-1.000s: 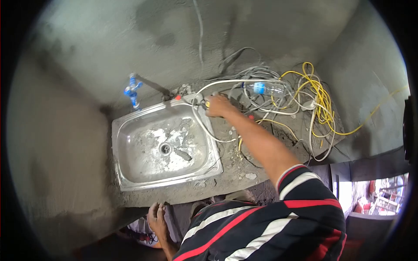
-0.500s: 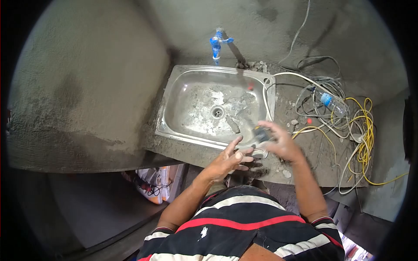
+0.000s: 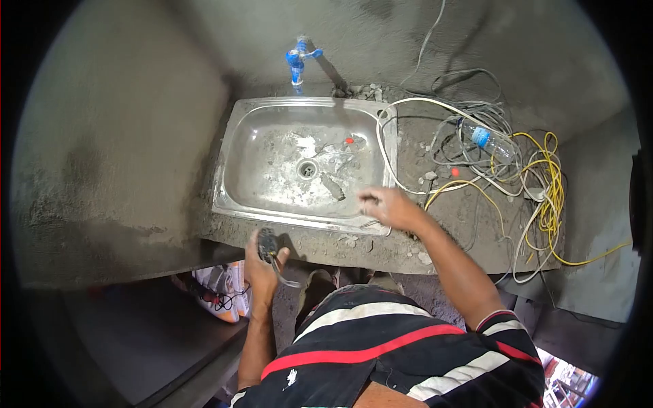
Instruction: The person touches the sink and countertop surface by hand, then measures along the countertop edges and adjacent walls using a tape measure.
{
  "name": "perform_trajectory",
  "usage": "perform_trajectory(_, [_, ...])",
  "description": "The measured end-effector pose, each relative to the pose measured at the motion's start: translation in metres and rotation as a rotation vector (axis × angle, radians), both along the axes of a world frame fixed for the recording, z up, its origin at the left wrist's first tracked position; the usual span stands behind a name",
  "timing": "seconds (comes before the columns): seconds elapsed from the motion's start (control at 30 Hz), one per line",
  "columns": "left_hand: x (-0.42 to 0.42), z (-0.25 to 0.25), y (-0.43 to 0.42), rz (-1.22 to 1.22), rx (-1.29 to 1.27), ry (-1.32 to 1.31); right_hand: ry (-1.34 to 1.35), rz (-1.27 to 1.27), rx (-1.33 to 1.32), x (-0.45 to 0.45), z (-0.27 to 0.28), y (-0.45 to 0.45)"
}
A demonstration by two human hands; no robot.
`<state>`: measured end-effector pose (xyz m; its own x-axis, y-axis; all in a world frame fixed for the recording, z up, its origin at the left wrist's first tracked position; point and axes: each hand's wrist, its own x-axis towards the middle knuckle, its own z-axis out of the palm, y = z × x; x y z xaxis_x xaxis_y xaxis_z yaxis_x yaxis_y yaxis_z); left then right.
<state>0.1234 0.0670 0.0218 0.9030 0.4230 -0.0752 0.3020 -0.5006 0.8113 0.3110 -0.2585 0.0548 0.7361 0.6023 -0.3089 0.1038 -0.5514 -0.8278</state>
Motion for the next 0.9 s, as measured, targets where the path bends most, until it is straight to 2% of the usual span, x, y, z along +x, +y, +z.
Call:
perform_trajectory(0.03, [0.005,-0.007,0.009,0.003,0.363,-0.096,-0.111,-0.010,-0.057,0.017,-0.009,0.006])
perform_trajectory(0.07, [0.012,-0.010,0.016,0.005,0.366,-0.094,-0.109,-0.008,-0.054,0.034,-0.021,0.015])
perform_trajectory(0.13, [0.027,-0.018,0.028,0.018,0.519,-0.198,-0.327,0.055,-0.293,0.063,-0.051,0.039])
perform_trajectory(0.17, [0.033,-0.028,0.034,0.025,0.569,-0.243,-0.328,0.047,-0.291,0.075,-0.063,0.050])
perform_trajectory(0.23, [0.041,-0.051,0.043,0.014,0.612,-0.269,-0.235,0.102,-0.605,0.092,-0.087,0.069])
perform_trajectory(0.27, [0.042,-0.057,0.046,0.009,0.650,-0.291,-0.232,0.095,-0.604,0.094,-0.106,0.073])
perform_trajectory(0.33, [0.040,-0.063,0.041,0.021,0.669,-0.285,-0.397,0.154,-0.745,0.095,-0.135,0.079])
perform_trajectory(0.47, [0.033,-0.083,0.040,-0.001,0.689,-0.335,-0.459,0.084,-0.749,0.093,-0.155,0.087])
perform_trajectory(0.53, [0.034,-0.092,0.042,0.005,0.672,-0.429,-0.272,0.183,-0.733,0.094,-0.155,0.092])
perform_trajectory(0.57, [0.034,-0.095,0.044,0.009,0.688,-0.405,-0.274,0.180,-0.741,0.098,-0.159,0.094])
perform_trajectory(0.67, [0.032,-0.106,0.048,0.011,0.710,-0.475,-0.383,0.105,-0.564,0.117,-0.178,0.102])
perform_trajectory(0.77, [0.034,-0.107,0.047,0.007,0.737,-0.507,-0.407,-0.230,-0.289,0.149,-0.165,0.119])
perform_trajectory(0.83, [0.034,-0.107,0.047,0.013,0.767,-0.501,-0.762,-0.121,-0.282,0.169,-0.167,0.120])
perform_trajectory(0.87, [0.034,-0.106,0.048,-0.003,0.759,-0.510,-0.762,-0.137,-0.292,0.173,-0.167,0.118])
perform_trajectory(0.9, [0.034,-0.106,0.047,-0.001,0.757,-0.491,-0.614,-0.056,-0.420,0.176,-0.165,0.113])
